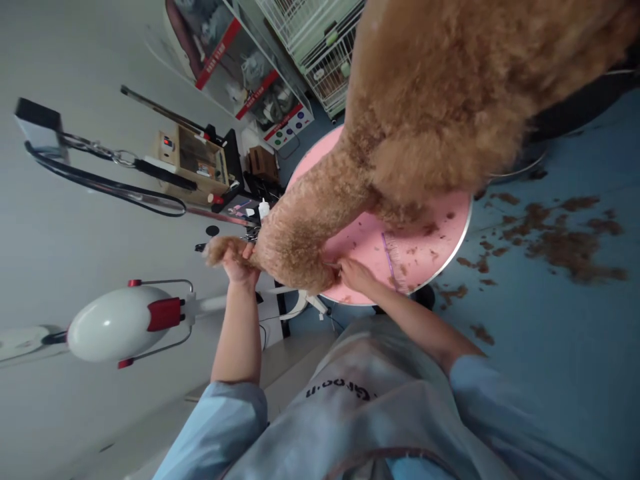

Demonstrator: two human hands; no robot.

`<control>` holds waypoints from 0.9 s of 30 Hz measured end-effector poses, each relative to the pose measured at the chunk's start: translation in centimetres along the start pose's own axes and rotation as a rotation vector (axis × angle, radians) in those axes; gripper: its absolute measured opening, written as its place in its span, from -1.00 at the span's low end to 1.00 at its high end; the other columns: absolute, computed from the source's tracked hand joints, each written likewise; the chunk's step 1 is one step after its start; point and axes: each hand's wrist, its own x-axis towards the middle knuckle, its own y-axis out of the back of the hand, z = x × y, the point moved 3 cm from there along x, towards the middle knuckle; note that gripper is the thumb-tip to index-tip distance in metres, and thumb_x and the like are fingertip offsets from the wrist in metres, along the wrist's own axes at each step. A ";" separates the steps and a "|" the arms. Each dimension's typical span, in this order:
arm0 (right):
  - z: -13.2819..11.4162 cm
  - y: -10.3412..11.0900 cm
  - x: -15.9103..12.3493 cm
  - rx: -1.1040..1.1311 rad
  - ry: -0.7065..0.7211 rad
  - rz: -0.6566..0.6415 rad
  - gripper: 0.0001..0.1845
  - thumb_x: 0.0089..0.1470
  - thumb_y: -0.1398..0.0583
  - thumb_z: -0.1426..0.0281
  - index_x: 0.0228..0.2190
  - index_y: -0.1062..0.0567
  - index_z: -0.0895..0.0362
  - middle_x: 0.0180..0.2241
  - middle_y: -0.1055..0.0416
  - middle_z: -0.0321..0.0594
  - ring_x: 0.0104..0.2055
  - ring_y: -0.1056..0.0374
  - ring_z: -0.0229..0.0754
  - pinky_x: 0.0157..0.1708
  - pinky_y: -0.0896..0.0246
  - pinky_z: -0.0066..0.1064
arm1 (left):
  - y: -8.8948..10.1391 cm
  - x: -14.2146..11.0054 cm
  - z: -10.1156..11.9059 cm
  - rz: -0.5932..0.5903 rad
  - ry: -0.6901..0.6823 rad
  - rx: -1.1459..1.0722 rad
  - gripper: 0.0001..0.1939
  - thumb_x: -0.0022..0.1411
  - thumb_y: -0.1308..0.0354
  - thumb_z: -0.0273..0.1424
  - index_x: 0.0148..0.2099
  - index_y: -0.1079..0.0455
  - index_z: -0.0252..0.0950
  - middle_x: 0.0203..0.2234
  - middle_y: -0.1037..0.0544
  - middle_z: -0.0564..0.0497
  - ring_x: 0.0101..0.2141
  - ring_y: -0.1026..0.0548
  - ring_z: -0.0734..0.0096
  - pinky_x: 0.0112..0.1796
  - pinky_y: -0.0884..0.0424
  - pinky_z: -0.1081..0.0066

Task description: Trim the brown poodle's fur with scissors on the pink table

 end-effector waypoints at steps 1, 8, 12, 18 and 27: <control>0.2 1.0 1.3 -0.037 0.061 0.030 -0.70 0.15 -0.03 0.50 -0.09 -0.40 0.25 -0.09 -0.44 0.07 -0.01 -0.36 -0.01 0.02 -0.19 -0.22 | -0.1 0.0 0.0 -0.009 0.000 0.002 -0.29 -0.28 -0.37 -0.08 -0.55 0.17 -0.27 -0.74 0.02 0.20 -0.65 -0.20 0.61 -0.55 -0.29 0.54; -1.0 3.9 6.5 0.003 0.275 0.250 -0.64 0.14 -0.10 0.44 -0.02 -0.38 0.24 -0.04 -0.40 0.04 0.07 -0.28 0.00 0.08 -0.13 -0.21 | 0.0 0.4 0.2 -0.071 -0.044 0.015 -0.29 -0.24 -0.37 -0.10 -0.56 0.17 -0.29 -0.74 0.02 0.20 -0.65 -0.19 0.65 -0.54 -0.29 0.57; -1.0 3.4 6.6 0.022 0.223 0.210 -0.67 0.14 -0.11 0.42 -0.04 -0.40 0.22 -0.05 -0.41 0.03 0.04 -0.30 -0.01 0.04 -0.16 -0.24 | 0.2 0.8 0.1 -0.105 -0.017 0.040 -0.32 -0.18 -0.33 -0.10 -0.58 0.17 -0.30 -0.74 0.01 0.18 -0.66 -0.17 0.64 -0.56 -0.27 0.56; -1.0 3.0 7.1 0.012 0.263 0.271 -0.69 0.17 -0.06 0.46 -0.05 -0.40 0.24 -0.02 -0.40 0.06 0.07 -0.27 0.00 0.07 -0.14 -0.21 | -0.1 0.8 0.3 -0.075 -0.056 0.027 -0.39 -0.05 -0.25 -0.15 -0.53 0.18 -0.29 -0.73 0.07 0.19 -0.69 -0.09 0.67 -0.58 -0.20 0.57; -1.4 2.3 6.8 0.039 0.217 0.291 -0.67 0.11 -0.11 0.48 -0.06 -0.40 0.25 -0.06 -0.42 0.07 0.05 -0.29 -0.02 0.05 -0.15 -0.24 | 0.1 1.2 0.2 -0.168 -0.072 0.001 -0.30 -0.22 -0.40 -0.15 -0.58 0.16 -0.30 -0.73 0.05 0.19 -0.68 -0.10 0.66 -0.57 -0.24 0.55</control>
